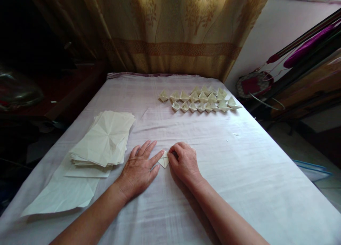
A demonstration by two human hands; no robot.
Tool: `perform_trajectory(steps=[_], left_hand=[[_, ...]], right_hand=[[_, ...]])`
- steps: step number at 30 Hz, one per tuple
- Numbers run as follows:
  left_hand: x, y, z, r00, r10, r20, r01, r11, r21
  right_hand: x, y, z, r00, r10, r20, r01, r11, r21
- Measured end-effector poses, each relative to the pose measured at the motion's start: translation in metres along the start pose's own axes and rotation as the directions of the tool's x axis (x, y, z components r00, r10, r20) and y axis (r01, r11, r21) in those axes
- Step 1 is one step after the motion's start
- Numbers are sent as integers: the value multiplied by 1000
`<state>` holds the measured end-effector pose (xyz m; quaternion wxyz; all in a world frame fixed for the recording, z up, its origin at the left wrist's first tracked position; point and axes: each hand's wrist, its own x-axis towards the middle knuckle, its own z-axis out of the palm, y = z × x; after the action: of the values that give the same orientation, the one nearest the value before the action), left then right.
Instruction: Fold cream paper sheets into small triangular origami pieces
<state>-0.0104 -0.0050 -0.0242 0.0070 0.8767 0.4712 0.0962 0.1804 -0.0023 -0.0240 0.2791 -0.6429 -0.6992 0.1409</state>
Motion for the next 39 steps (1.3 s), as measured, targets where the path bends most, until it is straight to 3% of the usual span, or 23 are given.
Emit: perform_trajectory(steps=[6, 13, 20, 27, 39], left_hand=[[-15, -10, 0, 999, -4, -48, 9, 996, 89], [-20, 4, 0, 979, 74, -192, -67, 997, 44], [-12, 9, -4, 993, 44, -113, -43, 999, 15], [-5, 7, -6, 963, 250, -104, -241, 966, 90], [-17, -1, -11, 981, 163, -110, -158, 986, 54]], right_hand=[[-1, 0, 1, 1000, -14, -6, 14, 1000, 5], [-2, -1, 2, 1000, -11, -15, 11, 1000, -12], [-3, 0, 2, 999, -32, -19, 32, 999, -14], [-4, -1, 2, 999, -33, -25, 33, 999, -14], [-3, 3, 0, 999, -43, 2, 43, 999, 28]])
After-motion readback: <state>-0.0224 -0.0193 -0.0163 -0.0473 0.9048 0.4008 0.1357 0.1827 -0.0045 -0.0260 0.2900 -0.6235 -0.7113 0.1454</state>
